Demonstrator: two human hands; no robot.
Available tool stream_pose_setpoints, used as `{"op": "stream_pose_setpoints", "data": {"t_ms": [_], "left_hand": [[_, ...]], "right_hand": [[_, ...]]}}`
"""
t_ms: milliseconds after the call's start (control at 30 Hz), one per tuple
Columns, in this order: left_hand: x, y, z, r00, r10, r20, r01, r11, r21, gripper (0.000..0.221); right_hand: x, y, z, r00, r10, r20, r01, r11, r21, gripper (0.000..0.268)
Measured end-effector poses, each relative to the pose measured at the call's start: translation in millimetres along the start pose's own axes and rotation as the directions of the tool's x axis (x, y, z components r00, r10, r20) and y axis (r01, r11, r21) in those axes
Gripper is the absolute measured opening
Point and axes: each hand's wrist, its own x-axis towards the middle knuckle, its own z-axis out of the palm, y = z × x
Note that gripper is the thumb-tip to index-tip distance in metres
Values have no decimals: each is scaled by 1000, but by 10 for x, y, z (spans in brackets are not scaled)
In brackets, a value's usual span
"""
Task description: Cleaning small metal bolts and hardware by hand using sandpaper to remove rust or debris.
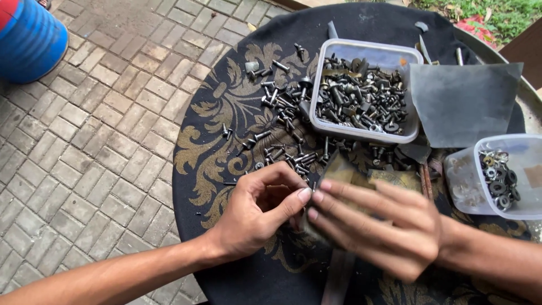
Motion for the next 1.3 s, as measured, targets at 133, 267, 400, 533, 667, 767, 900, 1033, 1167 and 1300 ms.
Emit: {"op": "stream_pose_setpoints", "data": {"t_ms": [133, 267, 400, 533, 667, 767, 900, 1033, 1167, 1300], "left_hand": [[-11, 4, -7, 1000, 8, 10, -8, 1000, 18, 11], [-2, 24, -7, 1000, 19, 2, -19, 999, 51, 12], [-15, 3, -22, 999, 33, 12, -34, 998, 56, 11], [-9, 1, -17, 1000, 22, -5, -21, 998, 67, 11], [-27, 2, -9, 1000, 18, 0, -18, 999, 42, 11], [-11, 4, -11, 1000, 26, 1, -26, 998, 63, 10], [-11, 7, -7, 999, 38, 1, -38, 998, 50, 10], [-10, 12, -9, 1000, 13, -13, -12, 996, 86, 10], [-26, -10, -16, 999, 38, 8, -38, 998, 44, 9], [-15, 10, -16, 998, 64, 1, -64, 992, 107, 9]], "right_hand": [[-55, -35, 18, 1000, 15, 15, -14, 999, -39, 24], [-5, -6, 3, 1000, -25, 15, 25, 1000, -10, 26], [13, -25, 28, 1000, -21, 6, 21, 1000, -8, 24], [23, 6, 7, 998, -61, 27, 62, 997, -39, 23], [16, -14, 12, 999, -35, 33, 35, 999, -7, 23], [-33, -11, 7, 997, -53, 49, 55, 998, -38, 26], [-25, 11, -1, 999, -9, 50, 10, 1000, -22, 23], [16, -14, 10, 993, -92, 76, 93, 996, -10, 27], [14, 3, 21, 999, 4, 35, -5, 1000, 8, 14], [28, -45, 27, 994, -75, 73, 76, 997, -4, 27]]}}
